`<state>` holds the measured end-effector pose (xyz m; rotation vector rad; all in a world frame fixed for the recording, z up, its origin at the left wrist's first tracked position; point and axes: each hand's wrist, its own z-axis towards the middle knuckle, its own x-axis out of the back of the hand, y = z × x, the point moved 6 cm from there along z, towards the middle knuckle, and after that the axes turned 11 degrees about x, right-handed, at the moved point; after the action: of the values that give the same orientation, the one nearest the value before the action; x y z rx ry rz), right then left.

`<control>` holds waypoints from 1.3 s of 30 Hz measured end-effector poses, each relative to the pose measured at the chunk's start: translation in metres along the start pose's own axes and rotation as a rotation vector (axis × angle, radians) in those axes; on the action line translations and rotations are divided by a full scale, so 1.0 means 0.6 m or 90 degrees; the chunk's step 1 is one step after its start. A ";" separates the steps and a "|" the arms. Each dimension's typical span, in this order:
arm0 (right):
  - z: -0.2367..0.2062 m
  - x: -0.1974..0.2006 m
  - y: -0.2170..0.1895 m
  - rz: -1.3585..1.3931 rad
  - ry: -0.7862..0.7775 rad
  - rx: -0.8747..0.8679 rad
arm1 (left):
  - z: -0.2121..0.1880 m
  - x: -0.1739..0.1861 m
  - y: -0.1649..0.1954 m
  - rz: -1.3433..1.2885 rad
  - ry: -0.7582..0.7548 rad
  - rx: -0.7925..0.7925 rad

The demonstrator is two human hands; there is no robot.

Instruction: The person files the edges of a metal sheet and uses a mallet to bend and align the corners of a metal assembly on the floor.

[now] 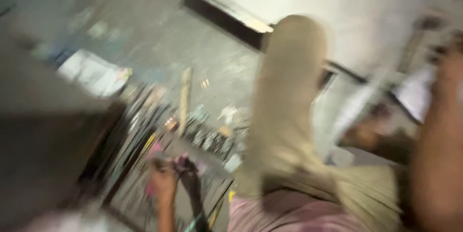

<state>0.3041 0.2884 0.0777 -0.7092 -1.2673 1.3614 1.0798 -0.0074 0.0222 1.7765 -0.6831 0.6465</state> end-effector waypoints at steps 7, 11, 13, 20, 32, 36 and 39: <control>-0.037 0.010 -0.060 -0.007 -0.052 -0.164 | -0.184 -0.127 0.662 0.131 -0.249 -0.721; -0.099 -0.005 -0.069 -0.161 -0.164 -0.222 | -0.365 -0.405 0.754 0.183 -0.441 -1.023; -0.121 -0.005 -0.075 -0.248 -0.237 -0.181 | -0.418 -0.544 0.721 0.356 -0.438 -1.137; -0.202 -0.013 -0.040 -0.241 -0.315 -0.139 | -0.392 -0.743 0.677 0.469 -0.607 -1.080; -0.248 -0.053 -0.013 -0.284 -0.328 -0.086 | -0.219 -0.728 0.729 0.698 -0.095 -1.096; -0.254 -0.054 -0.019 -0.299 -0.314 -0.075 | -0.230 -0.712 0.763 0.670 -0.131 -1.135; -0.251 -0.055 -0.030 -0.287 -0.285 -0.061 | -0.239 -0.665 0.849 0.694 -0.227 -1.115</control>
<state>0.4565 0.2979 0.0489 -0.1548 -1.7317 1.1179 0.4250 0.0517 0.1055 -0.2371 -1.7208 0.1370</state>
